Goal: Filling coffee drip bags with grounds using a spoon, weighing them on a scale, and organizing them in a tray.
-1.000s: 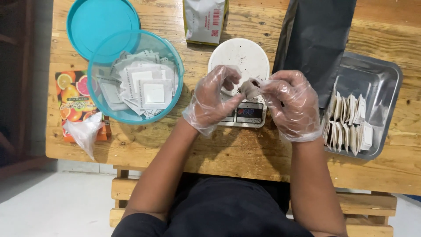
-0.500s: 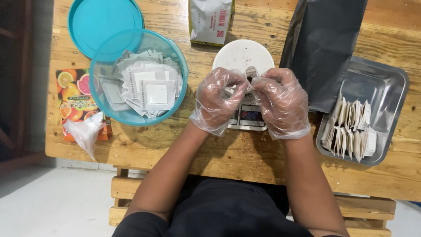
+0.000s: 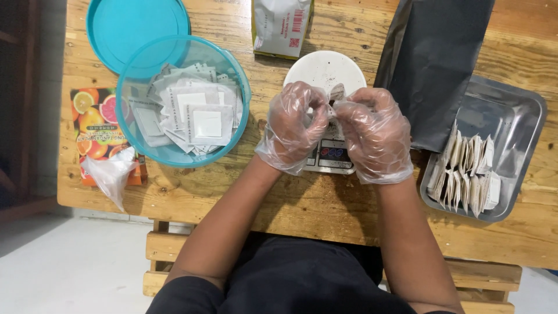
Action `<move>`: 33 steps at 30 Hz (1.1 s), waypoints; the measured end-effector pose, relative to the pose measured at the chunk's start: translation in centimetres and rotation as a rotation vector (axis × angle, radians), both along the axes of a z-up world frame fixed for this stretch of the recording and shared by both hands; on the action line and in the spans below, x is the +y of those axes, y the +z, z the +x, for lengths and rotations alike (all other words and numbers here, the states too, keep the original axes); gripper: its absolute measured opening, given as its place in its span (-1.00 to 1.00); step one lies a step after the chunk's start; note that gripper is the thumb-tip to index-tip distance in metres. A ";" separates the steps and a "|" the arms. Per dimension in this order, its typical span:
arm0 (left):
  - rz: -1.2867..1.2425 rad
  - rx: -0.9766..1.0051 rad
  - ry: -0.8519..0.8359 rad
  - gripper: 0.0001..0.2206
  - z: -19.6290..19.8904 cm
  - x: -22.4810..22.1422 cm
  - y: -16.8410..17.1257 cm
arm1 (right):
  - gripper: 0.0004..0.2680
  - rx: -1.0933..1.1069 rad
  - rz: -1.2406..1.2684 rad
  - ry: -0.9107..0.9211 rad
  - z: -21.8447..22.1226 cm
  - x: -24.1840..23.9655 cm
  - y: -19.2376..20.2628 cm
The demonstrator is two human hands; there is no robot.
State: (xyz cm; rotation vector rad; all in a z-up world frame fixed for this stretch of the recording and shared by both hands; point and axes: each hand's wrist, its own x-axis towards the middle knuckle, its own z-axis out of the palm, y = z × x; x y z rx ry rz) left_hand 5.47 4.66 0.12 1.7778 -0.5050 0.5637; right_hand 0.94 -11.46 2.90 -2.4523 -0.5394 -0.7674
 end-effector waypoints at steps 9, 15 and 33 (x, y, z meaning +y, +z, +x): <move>-0.035 -0.022 -0.039 -0.88 0.8 -0.1 -2.5 | -0.69 0.169 0.412 0.087 0.5 -0.8 -0.1; -0.026 -0.090 -0.134 -0.87 1.3 1.3 0.4 | -0.78 0.291 0.617 0.183 1.1 -1.6 -1.7; 0.005 0.076 -0.373 -0.82 0.6 2.7 0.7 | -0.95 0.192 0.811 0.250 1.6 -1.2 -1.6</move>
